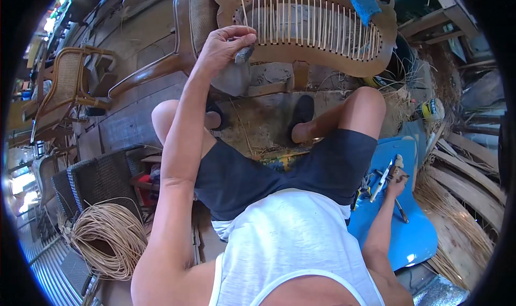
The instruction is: Repairing the cane or wicker backing of a wooden chair using hand tools and replacement weaving strips.
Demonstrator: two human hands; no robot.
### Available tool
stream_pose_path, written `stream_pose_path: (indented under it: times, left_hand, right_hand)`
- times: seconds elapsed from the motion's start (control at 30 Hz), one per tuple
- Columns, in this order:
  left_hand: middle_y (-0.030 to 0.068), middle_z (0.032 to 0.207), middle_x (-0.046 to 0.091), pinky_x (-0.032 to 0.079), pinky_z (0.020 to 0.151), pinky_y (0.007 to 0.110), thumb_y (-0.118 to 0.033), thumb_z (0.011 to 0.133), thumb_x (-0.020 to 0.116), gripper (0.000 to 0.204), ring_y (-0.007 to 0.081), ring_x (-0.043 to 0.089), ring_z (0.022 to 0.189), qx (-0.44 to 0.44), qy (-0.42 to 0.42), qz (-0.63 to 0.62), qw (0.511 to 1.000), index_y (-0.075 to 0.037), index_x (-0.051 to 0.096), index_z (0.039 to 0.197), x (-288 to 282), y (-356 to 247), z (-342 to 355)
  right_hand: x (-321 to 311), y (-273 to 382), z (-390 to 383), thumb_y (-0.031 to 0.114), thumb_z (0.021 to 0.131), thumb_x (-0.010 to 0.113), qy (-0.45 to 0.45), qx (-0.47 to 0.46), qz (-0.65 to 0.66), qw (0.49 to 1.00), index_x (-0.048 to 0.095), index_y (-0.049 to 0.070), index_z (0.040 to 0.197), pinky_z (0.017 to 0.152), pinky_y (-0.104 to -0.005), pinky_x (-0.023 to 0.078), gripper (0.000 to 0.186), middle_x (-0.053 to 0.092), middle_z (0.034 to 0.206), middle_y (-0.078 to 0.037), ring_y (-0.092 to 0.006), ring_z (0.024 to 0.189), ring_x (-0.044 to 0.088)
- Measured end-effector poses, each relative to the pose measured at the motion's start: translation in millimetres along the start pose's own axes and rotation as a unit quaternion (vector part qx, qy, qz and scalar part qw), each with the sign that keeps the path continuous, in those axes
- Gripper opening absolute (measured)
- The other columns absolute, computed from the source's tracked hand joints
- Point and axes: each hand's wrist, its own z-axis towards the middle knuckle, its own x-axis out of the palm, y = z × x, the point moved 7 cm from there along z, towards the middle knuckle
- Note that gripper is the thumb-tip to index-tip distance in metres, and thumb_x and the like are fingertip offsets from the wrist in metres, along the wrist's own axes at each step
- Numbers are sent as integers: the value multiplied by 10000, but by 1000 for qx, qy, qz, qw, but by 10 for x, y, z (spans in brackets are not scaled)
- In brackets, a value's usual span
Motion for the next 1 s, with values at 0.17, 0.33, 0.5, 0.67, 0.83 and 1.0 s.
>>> stream_pose_path:
  times: [0.17, 0.33, 0.5, 0.67, 0.83, 1.0]
  left_hand:
    - [16, 951, 728, 529, 778, 211, -184, 945, 733, 221, 65, 638, 811, -28, -95, 24, 995, -46, 719, 1117, -229, 102, -180]
    - [26, 991, 732, 537, 796, 216, -204, 965, 708, 251, 70, 644, 846, -34, -104, -3, 994, -48, 701, 1161, -198, 114, -137]
    - [33, 1080, 719, 535, 845, 225, -187, 967, 700, 282, 82, 643, 969, 19, -26, -67, 997, -38, 689, 1206, -60, -80, -162]
    - [10, 1019, 719, 519, 818, 215, -149, 961, 699, 222, 67, 625, 910, 53, 22, -3, 998, -21, 706, 1142, 2, -126, -61]
    - [25, 935, 713, 522, 765, 223, -126, 972, 679, 149, 82, 638, 844, 36, -44, -62, 996, -10, 704, 1062, -123, -25, 63]
    - [42, 916, 715, 531, 773, 231, -144, 967, 691, 163, 94, 646, 825, 7, -35, -116, 993, -2, 701, 1045, -46, 26, 19]
  right_hand:
    - [-1030, 3099, -324, 205, 996, 626, 43, -156, 329, 930, 582, -16, 1310, 976, -344, 488, 387, 658, 1192, -125, -224, 1093, 630]
    - [-1498, 5499, -1801, 36, 866, 747, 192, -432, 431, 769, 632, 58, 1230, 878, -301, 519, 382, 636, 1141, -76, -168, 995, 634]
    - [-1070, 6469, -2559, 26, 811, 757, 235, -566, 416, 672, 553, 106, 1323, 902, -404, 540, 557, 573, 1245, -123, -322, 1101, 608]
    - [-827, 6761, -2700, -2, 787, 736, 198, -593, 387, 678, 562, 95, 1286, 940, -440, 514, 537, 582, 1207, -127, -352, 1110, 602]
    - [-676, 6953, -2674, -55, 810, 681, 138, -637, 358, 669, 591, 65, 1232, 885, -426, 526, 448, 622, 1138, -138, -336, 1016, 642]
    - [-727, 6946, -2645, -35, 768, 687, 137, -628, 379, 666, 623, 53, 1128, 894, -437, 525, 376, 637, 1080, -150, -370, 1013, 635]
